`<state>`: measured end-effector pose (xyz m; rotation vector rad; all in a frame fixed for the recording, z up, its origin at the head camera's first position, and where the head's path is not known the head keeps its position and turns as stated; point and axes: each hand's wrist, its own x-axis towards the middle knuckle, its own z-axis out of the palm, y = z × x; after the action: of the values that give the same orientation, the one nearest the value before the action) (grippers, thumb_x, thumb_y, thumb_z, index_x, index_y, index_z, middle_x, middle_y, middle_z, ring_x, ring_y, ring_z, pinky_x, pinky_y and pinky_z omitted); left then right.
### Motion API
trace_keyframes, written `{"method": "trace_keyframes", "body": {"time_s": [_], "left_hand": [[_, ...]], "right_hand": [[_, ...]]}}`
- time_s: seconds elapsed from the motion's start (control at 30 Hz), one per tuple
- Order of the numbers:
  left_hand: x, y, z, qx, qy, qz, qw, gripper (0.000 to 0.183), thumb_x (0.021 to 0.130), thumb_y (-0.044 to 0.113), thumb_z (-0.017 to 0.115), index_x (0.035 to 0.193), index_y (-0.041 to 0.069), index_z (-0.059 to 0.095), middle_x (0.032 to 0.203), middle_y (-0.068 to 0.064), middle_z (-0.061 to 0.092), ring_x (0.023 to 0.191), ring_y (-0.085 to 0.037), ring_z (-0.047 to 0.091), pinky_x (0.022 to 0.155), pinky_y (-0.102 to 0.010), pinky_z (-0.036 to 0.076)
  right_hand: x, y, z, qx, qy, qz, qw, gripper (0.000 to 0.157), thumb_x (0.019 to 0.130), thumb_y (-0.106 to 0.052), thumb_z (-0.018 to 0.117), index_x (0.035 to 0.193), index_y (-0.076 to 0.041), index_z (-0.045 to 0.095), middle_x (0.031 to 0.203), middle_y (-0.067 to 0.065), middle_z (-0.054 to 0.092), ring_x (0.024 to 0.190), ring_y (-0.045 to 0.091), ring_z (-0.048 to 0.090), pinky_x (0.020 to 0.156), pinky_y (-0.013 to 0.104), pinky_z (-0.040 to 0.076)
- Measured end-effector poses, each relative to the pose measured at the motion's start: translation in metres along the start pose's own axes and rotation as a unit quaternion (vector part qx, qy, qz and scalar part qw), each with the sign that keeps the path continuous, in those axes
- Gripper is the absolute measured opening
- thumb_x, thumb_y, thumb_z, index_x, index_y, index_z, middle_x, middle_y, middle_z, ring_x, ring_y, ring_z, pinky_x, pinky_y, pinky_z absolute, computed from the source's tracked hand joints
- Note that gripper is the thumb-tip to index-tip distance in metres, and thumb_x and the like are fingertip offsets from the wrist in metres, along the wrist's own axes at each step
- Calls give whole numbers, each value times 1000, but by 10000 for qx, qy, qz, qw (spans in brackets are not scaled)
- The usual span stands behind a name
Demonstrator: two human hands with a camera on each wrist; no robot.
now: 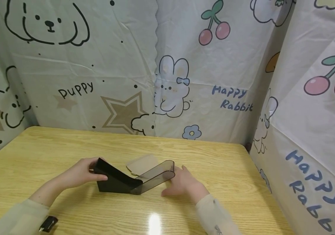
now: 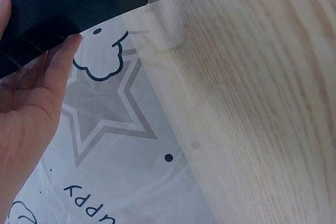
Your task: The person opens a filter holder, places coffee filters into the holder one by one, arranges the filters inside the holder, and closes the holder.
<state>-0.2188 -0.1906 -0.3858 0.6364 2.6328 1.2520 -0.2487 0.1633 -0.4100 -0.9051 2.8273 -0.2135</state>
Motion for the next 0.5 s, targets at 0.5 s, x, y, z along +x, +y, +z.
{"method": "trace_keyframes", "body": {"time_s": [0.5], "left_hand": [[0,1,0,39,-5,20,10000,37,83,37,70,107,12,59,111,-7,64,116,-36,55,87,-45,50]], "right_hand": [[-5,23,1,-191,644,327,9972,15,85,-23,66,88,-9,61,81,1,56,81,18,51,70,37,46]]}}
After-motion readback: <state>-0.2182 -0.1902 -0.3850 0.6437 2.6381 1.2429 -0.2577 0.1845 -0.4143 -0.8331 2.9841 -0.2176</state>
